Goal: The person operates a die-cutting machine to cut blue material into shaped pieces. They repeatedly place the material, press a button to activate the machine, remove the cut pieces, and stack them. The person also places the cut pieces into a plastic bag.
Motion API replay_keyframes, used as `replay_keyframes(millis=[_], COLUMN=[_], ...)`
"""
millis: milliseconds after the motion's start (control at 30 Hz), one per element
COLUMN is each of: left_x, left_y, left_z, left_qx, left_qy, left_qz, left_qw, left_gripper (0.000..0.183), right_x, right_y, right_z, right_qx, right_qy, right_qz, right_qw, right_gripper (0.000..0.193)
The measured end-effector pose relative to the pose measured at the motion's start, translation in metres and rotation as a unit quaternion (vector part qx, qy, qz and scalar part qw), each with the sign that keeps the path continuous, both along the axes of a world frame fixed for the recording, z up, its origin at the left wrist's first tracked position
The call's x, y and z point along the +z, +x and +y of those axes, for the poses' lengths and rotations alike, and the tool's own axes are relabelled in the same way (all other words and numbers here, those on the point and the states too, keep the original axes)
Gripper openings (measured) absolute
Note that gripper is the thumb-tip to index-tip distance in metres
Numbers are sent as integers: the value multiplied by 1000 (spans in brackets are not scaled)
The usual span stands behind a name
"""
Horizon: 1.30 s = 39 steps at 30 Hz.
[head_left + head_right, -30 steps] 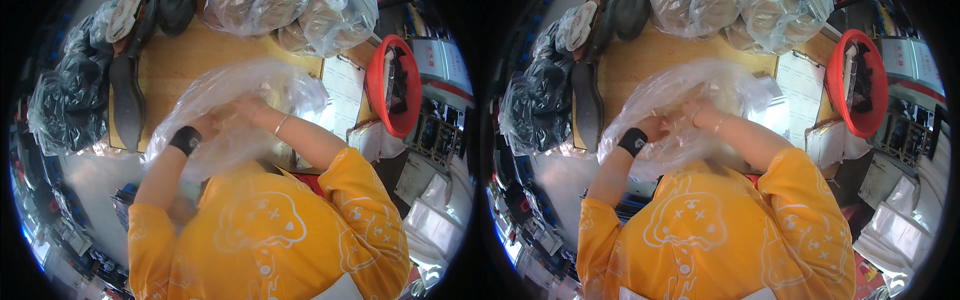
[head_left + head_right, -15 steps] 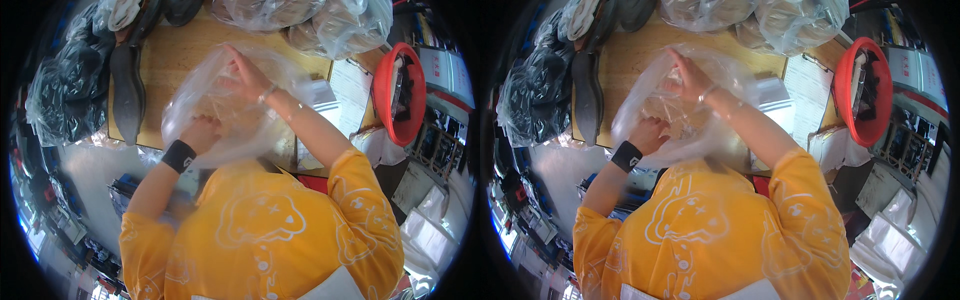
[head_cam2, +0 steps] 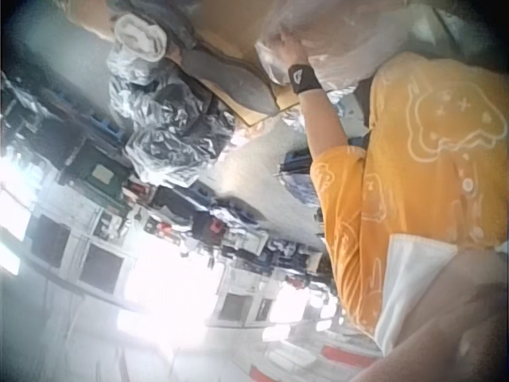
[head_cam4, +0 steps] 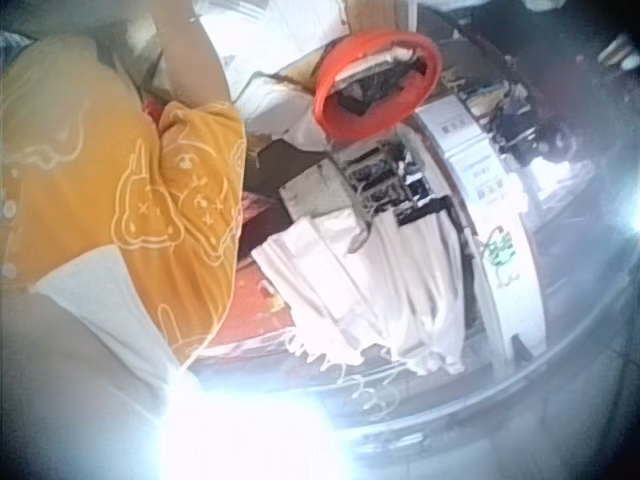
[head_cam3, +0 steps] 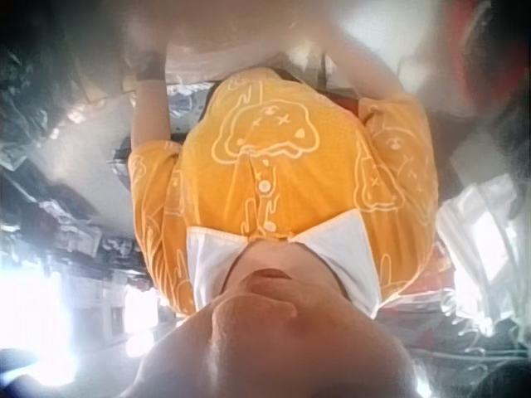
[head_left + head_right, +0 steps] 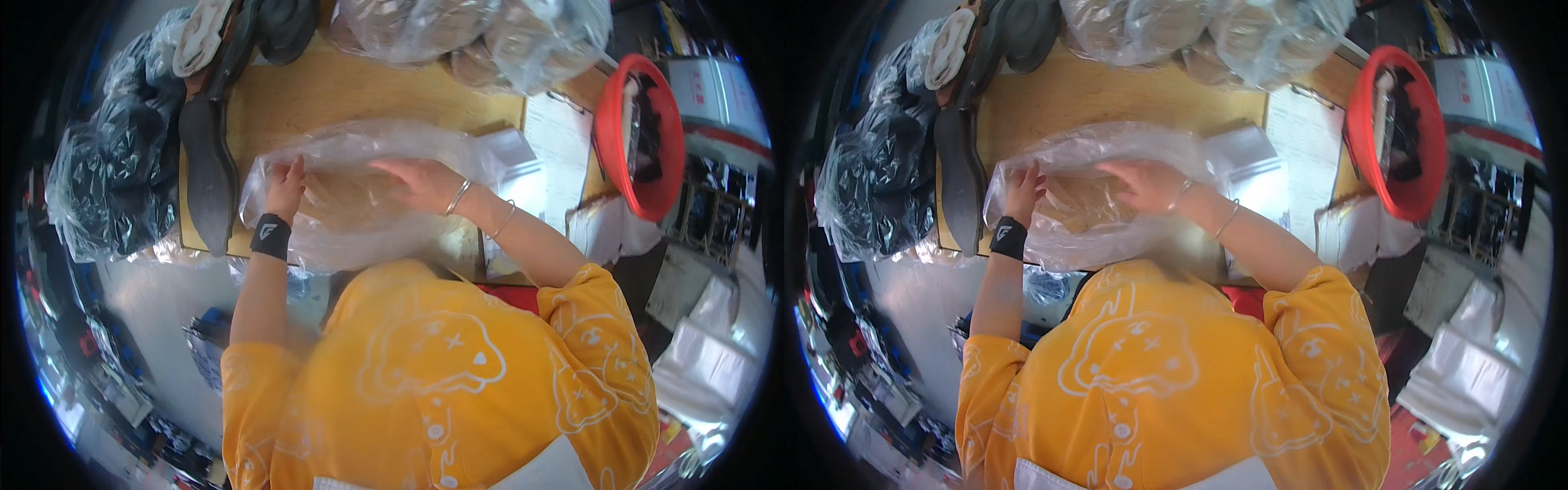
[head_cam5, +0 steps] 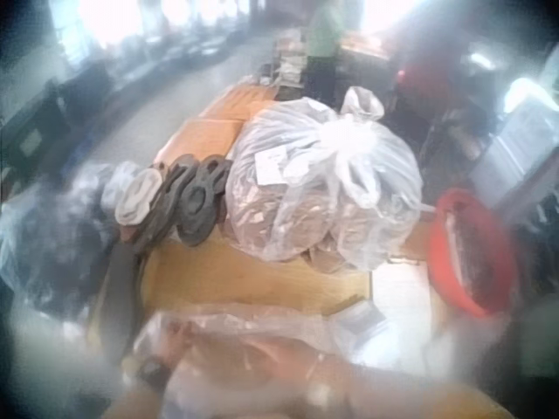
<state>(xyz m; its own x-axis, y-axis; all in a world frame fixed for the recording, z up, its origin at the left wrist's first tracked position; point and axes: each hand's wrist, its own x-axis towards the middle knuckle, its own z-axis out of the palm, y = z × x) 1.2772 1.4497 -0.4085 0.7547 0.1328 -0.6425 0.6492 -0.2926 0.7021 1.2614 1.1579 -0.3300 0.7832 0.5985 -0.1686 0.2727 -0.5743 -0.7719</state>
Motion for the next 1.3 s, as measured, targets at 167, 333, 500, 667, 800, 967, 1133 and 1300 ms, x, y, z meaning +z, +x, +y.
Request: replay_keyframes(millis=[167, 333, 500, 667, 800, 967, 1133, 1300], left_x=[20, 77, 115, 163, 181, 211, 246, 245], left_y=[5, 2, 14, -10, -107, -234, -245, -250], left_z=[-16, -24, -41, -119, -299, -431, -413, -388], left_qx=[-253, -444, -435, -320, -589, -822, -847, -824], left_qy=[108, 237, 137, -165, -412, -202, -55, -166], left_qz=[-134, -348, -347, -386, -169, -187, -326, -361], left_qw=[952, 791, 819, 849, 674, 498, 416, 405], left_gripper=[43, 30, 34, 33, 57, 89, 86, 75], right_x=[149, 274, 290, 238, 195, 192, 209, 224], right_y=[-34, -146, -340, -477, -497, -482, -480, -493], right_z=[-20, -131, -180, -176, -203, -238, -223, -165], right_qx=[-102, -363, -620, -733, -705, -616, -563, -592], right_qy=[145, -71, -209, -233, -227, -225, -236, -311], right_qz=[-194, -344, -130, 69, 47, 206, 179, -16], right_qw=[965, 863, 745, 635, 671, 727, 771, 743], right_gripper=[48, 41, 37, 54, 69, 83, 76, 62])
